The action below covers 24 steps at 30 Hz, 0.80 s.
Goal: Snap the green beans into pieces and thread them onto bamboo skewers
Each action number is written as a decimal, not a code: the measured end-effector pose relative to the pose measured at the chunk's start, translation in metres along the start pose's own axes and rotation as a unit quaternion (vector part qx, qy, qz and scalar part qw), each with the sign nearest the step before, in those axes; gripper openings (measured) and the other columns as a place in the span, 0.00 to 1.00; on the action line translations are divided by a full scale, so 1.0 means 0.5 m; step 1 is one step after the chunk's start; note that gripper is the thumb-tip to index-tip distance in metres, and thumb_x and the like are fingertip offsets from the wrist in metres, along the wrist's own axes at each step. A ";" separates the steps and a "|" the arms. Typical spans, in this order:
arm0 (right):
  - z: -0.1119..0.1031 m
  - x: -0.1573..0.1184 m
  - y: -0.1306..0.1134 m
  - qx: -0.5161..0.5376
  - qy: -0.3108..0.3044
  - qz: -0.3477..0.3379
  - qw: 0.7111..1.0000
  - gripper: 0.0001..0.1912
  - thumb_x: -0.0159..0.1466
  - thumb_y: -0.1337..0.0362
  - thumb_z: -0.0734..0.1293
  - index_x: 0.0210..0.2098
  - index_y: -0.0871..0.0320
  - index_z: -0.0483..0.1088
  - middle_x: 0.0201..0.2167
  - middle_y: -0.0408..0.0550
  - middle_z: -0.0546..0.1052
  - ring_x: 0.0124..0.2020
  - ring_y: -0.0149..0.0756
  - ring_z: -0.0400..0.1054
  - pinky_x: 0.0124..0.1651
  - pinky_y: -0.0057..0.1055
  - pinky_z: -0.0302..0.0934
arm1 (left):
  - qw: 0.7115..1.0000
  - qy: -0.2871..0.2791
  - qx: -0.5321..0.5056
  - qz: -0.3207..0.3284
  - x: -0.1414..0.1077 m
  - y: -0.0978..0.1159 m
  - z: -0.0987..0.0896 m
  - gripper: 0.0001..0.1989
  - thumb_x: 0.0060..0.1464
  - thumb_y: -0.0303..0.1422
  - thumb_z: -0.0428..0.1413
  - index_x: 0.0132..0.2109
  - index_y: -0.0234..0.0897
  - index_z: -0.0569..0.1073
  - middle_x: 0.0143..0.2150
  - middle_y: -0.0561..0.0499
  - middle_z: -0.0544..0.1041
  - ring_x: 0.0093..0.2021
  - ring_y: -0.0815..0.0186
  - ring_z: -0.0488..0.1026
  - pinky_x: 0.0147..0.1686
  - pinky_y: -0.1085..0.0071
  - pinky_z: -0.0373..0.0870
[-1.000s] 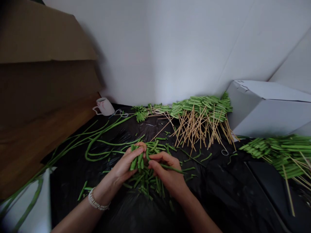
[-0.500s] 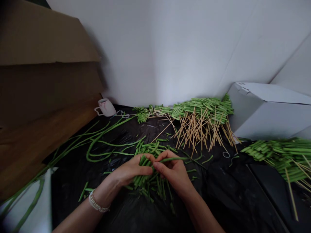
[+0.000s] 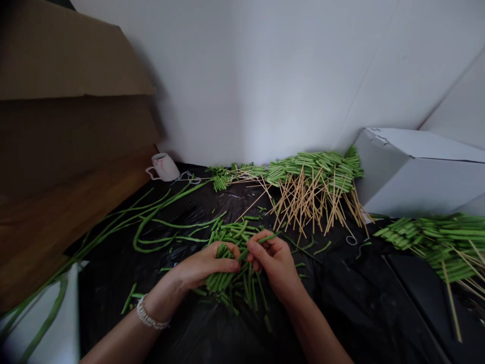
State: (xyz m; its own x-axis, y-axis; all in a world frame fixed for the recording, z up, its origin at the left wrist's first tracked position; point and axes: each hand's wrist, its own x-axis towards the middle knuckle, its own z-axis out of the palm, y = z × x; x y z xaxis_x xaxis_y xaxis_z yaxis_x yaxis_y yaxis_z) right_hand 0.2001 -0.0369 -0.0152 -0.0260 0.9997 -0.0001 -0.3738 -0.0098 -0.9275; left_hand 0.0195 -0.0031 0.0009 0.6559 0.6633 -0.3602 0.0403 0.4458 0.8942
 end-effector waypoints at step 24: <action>0.017 -0.013 -0.003 -0.087 0.051 -0.016 0.995 0.13 0.54 0.55 0.75 0.30 0.58 0.74 0.20 0.41 0.74 0.17 0.25 0.62 0.21 0.23 0.57 | 0.984 0.111 -0.090 0.107 0.009 0.009 0.017 0.11 0.46 0.36 0.64 0.31 0.34 0.72 0.24 0.53 0.74 0.22 0.72 0.69 0.23 0.77 0.64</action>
State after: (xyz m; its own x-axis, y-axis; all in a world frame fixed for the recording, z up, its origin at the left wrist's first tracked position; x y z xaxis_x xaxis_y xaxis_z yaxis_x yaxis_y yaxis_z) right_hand 0.1928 -0.0436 -0.0107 0.0816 0.9967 0.0003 -0.2062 0.0172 -0.9784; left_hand 0.0290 -0.0031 0.0055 0.4527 0.8599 -0.2359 -0.2274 0.3671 0.9019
